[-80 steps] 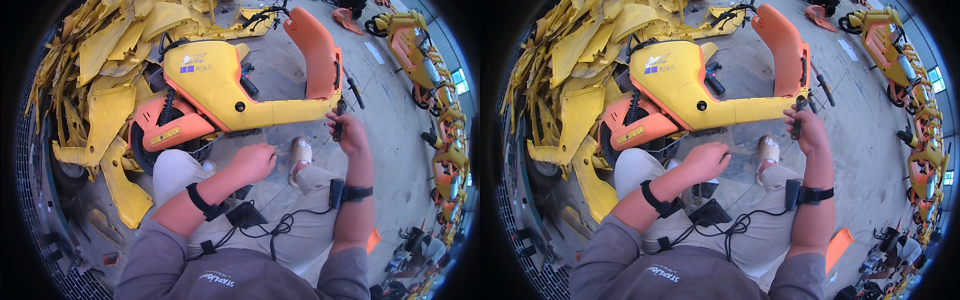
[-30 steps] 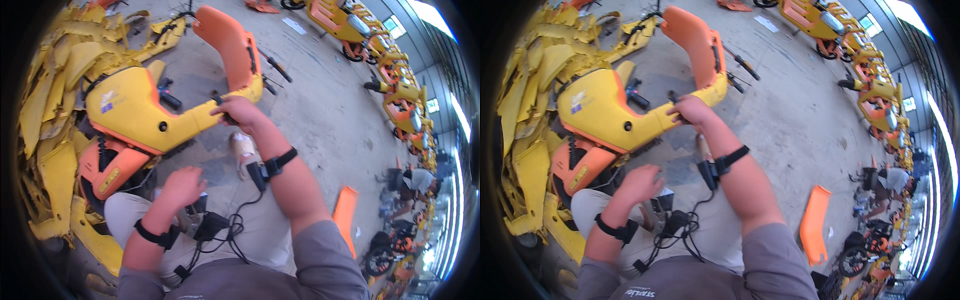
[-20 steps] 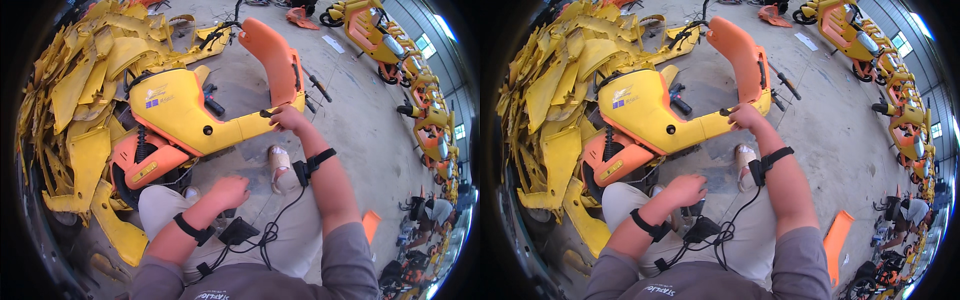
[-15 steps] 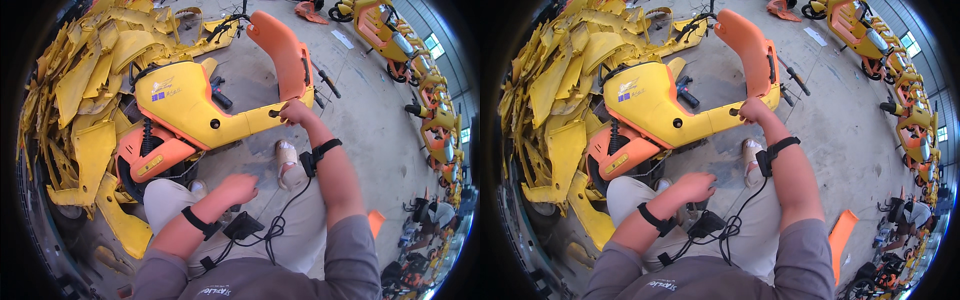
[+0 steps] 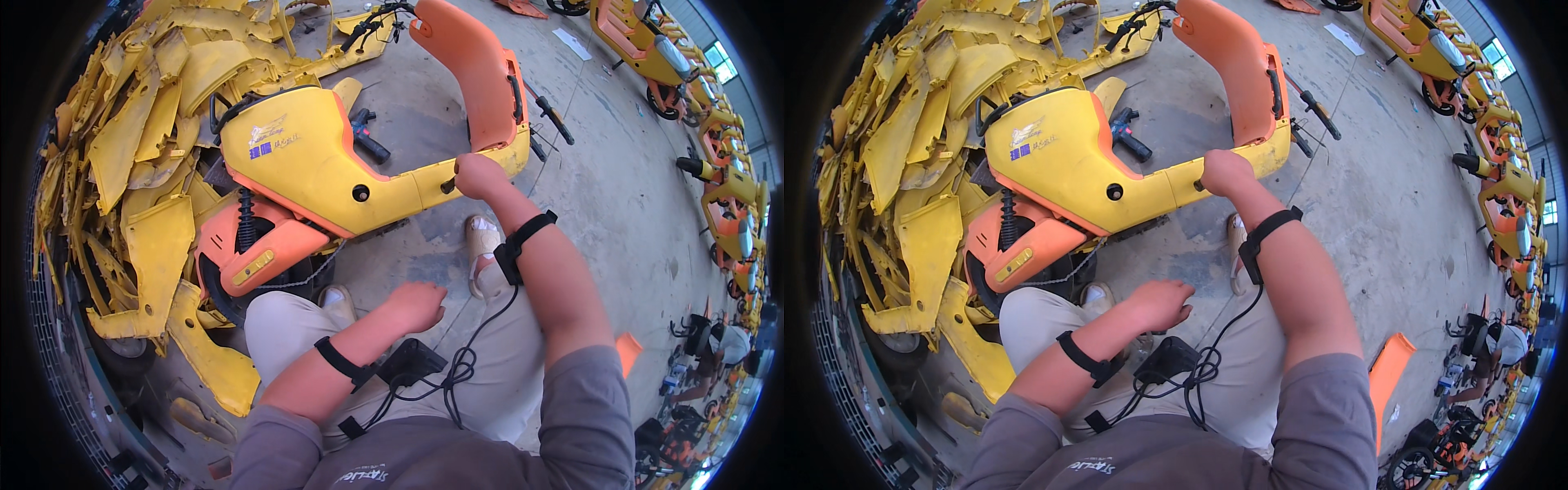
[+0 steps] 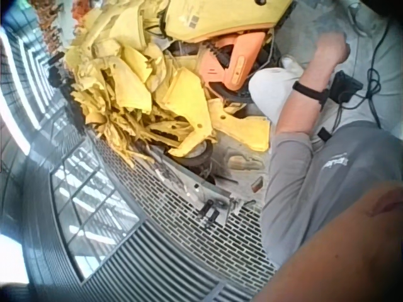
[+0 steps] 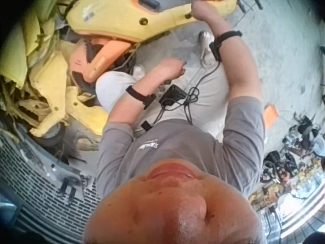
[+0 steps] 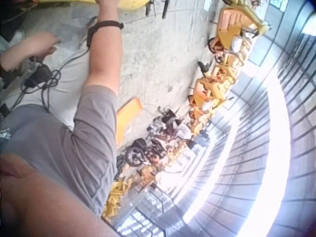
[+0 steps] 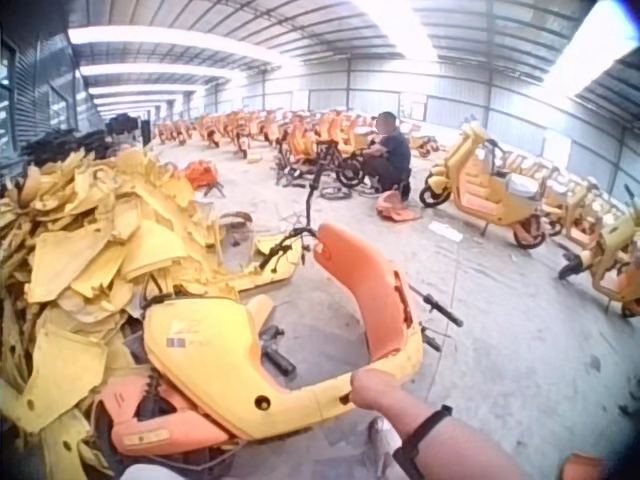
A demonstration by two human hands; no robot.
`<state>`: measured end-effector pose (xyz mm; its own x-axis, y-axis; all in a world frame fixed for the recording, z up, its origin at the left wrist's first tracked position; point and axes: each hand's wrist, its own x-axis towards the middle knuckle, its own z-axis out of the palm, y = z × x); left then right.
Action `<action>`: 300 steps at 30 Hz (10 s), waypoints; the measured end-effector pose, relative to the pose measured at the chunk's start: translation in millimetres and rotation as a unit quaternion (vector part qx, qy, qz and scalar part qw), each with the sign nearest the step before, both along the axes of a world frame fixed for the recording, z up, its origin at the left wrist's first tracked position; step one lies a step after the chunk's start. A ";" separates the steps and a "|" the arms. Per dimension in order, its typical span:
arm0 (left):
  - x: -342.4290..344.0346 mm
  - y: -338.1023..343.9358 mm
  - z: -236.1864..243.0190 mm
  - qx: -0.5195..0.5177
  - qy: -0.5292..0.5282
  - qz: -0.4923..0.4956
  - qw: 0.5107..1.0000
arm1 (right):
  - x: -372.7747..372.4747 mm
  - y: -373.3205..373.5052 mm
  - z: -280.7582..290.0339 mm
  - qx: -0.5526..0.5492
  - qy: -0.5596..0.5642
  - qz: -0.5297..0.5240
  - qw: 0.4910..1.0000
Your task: The person assembles a component of a yellow scooter using a wrench and a power drill, fitting a small black part into a circular housing on the scooter's side panel.
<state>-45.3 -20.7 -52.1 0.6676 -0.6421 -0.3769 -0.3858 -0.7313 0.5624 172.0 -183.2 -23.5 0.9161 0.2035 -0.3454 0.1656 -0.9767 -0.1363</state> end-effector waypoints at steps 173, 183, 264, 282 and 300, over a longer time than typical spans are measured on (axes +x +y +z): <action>-14.8 22.2 18.0 -0.029 -0.065 0.023 0.997 | 22.1 116.7 -100.0 0.163 -0.002 -0.047 0.986; -9.3 22.5 8.2 -0.041 -0.043 0.045 0.997 | 12.2 129.2 -70.8 0.091 0.093 0.043 0.991; 10.8 24.6 11.5 -0.103 0.044 0.058 0.992 | -0.2 149.5 -82.2 0.063 0.009 0.165 0.984; 16.4 8.0 32.5 -0.061 -0.032 0.004 0.998 | -55.1 72.8 67.2 0.357 -0.106 0.017 0.928; 25.1 -0.9 68.8 -0.199 -0.021 0.234 0.951 | -141.6 -31.8 89.8 0.658 0.194 -0.340 0.643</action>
